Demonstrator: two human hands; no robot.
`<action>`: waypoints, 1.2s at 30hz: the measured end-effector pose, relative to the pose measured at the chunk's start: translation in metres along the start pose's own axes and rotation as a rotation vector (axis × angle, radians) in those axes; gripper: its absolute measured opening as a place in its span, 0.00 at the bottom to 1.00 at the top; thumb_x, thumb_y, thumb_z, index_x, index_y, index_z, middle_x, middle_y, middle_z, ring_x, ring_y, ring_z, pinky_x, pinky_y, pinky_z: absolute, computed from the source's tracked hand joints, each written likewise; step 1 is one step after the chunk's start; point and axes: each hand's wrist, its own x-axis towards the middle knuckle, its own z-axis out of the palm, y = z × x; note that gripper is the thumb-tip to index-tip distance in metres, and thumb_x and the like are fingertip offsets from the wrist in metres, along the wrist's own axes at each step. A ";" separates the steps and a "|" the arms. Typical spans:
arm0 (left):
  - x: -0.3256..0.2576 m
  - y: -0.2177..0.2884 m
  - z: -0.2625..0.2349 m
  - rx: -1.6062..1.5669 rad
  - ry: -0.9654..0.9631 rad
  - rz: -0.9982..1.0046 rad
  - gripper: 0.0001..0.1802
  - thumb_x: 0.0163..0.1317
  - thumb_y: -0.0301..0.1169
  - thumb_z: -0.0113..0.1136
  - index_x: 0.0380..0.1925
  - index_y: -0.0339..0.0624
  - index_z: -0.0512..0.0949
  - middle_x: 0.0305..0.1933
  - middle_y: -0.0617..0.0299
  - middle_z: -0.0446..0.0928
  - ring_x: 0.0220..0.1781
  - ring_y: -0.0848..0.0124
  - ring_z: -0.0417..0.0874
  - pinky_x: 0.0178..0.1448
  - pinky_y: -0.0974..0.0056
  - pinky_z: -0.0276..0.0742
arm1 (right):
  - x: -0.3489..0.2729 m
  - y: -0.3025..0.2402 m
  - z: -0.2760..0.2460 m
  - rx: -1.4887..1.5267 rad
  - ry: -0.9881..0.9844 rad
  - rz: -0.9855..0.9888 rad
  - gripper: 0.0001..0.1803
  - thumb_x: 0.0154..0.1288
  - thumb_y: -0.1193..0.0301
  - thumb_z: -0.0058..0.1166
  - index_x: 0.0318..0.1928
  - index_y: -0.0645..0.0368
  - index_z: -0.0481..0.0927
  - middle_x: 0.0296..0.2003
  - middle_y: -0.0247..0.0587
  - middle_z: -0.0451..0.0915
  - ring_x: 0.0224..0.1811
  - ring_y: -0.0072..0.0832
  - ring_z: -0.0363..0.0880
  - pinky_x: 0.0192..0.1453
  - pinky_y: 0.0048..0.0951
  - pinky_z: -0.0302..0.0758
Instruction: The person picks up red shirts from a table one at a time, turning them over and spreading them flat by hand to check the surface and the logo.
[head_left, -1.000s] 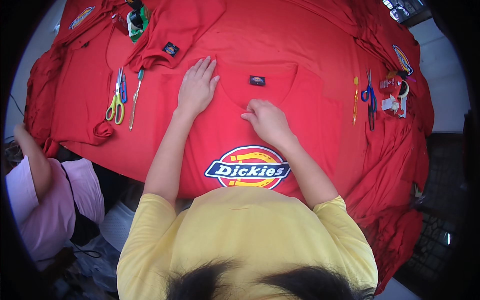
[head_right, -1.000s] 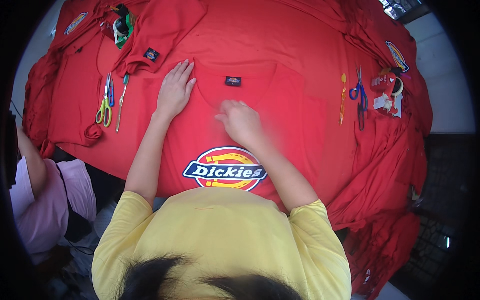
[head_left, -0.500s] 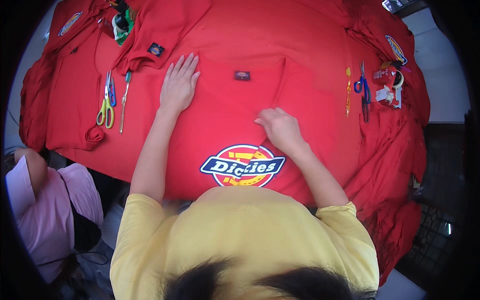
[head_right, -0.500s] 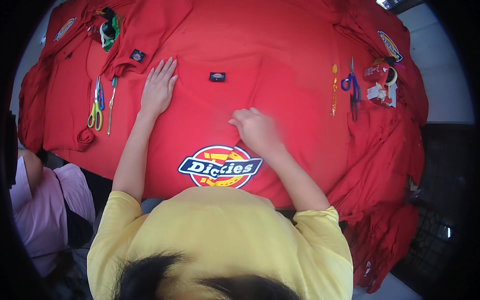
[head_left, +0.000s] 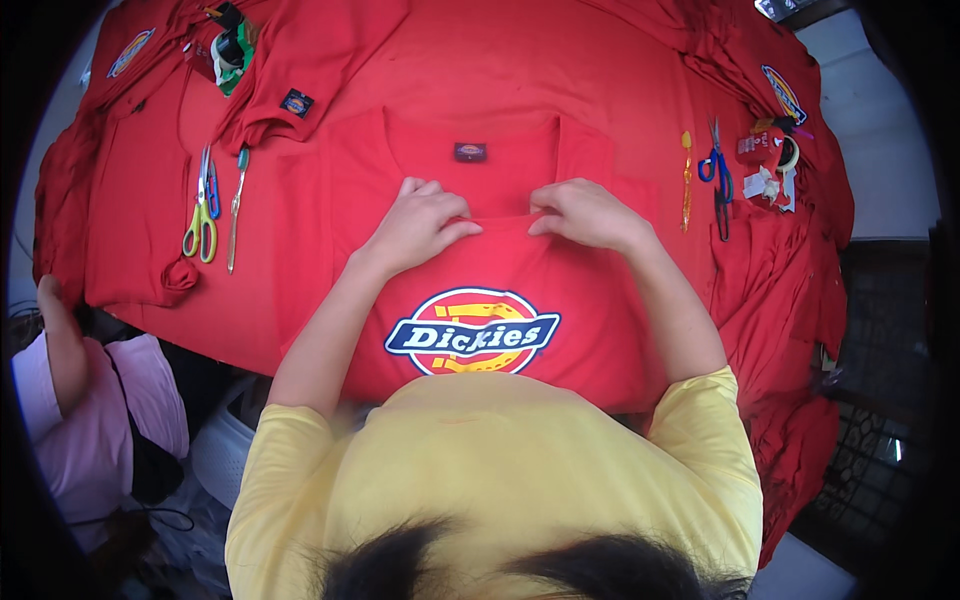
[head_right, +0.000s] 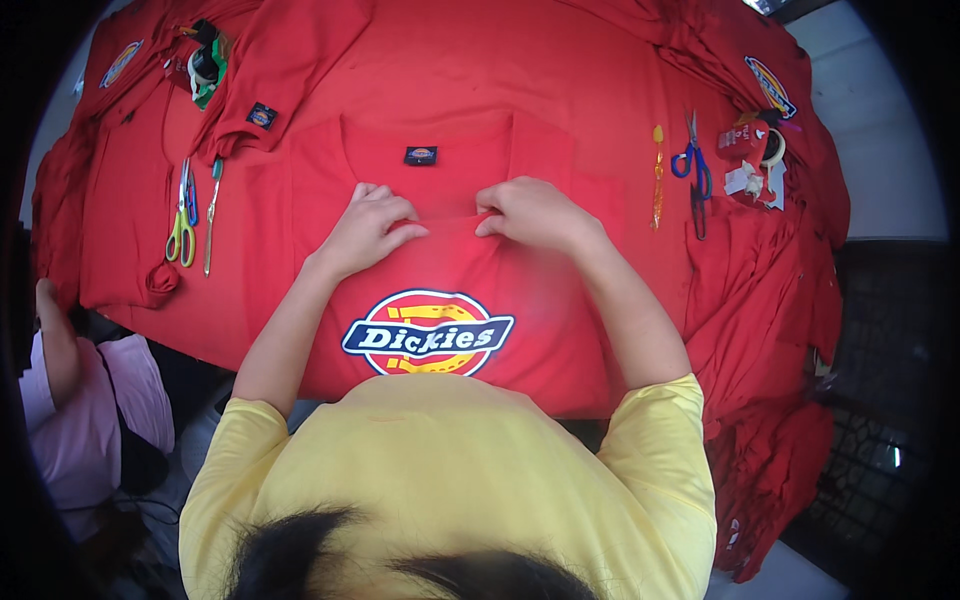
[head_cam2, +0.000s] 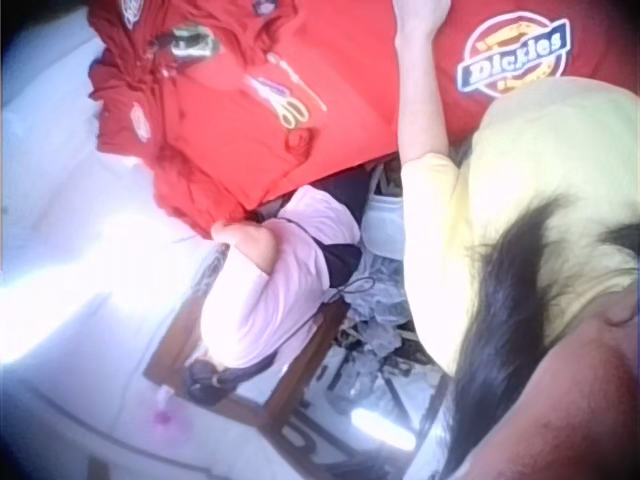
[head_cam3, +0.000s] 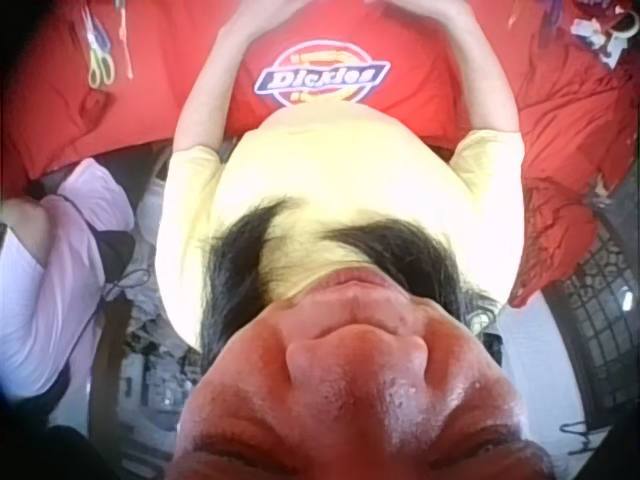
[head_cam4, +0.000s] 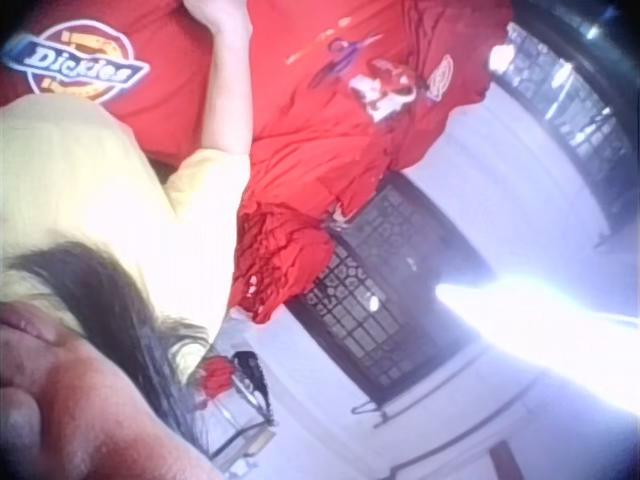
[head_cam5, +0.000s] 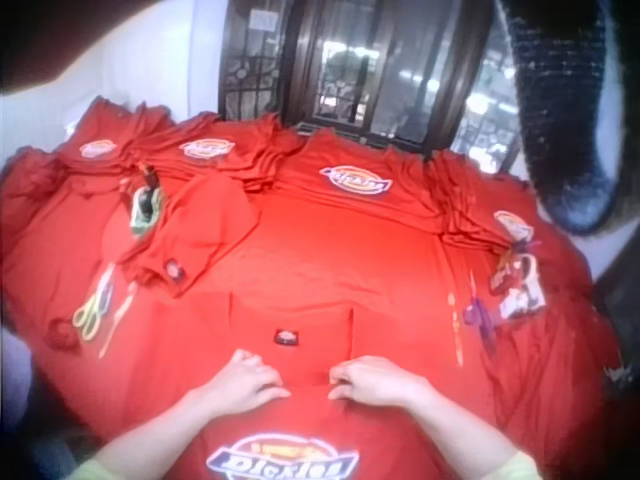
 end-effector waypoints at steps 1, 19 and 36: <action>-0.002 -0.004 -0.002 0.019 0.007 -0.028 0.12 0.59 0.40 0.65 0.28 0.43 0.80 0.29 0.62 0.78 0.38 0.65 0.74 0.53 0.60 0.64 | -0.003 0.007 0.001 0.033 0.011 -0.007 0.12 0.60 0.64 0.60 0.36 0.61 0.79 0.34 0.47 0.80 0.42 0.44 0.77 0.46 0.41 0.72; 0.021 -0.066 -0.044 0.447 0.657 -0.308 0.13 0.65 0.40 0.58 0.43 0.44 0.77 0.50 0.56 0.76 0.52 0.53 0.73 0.55 0.52 0.66 | 0.031 0.076 0.006 0.183 0.835 0.043 0.12 0.66 0.63 0.55 0.43 0.57 0.82 0.39 0.46 0.79 0.47 0.42 0.78 0.52 0.38 0.74; 0.032 -0.129 -0.076 0.311 0.470 -0.236 0.18 0.56 0.44 0.67 0.34 0.42 0.75 0.33 0.61 0.78 0.32 0.63 0.81 0.35 0.60 0.75 | 0.076 0.104 0.015 -0.345 1.054 0.461 0.14 0.67 0.60 0.54 0.36 0.59 0.76 0.35 0.45 0.75 0.40 0.43 0.77 0.44 0.44 0.71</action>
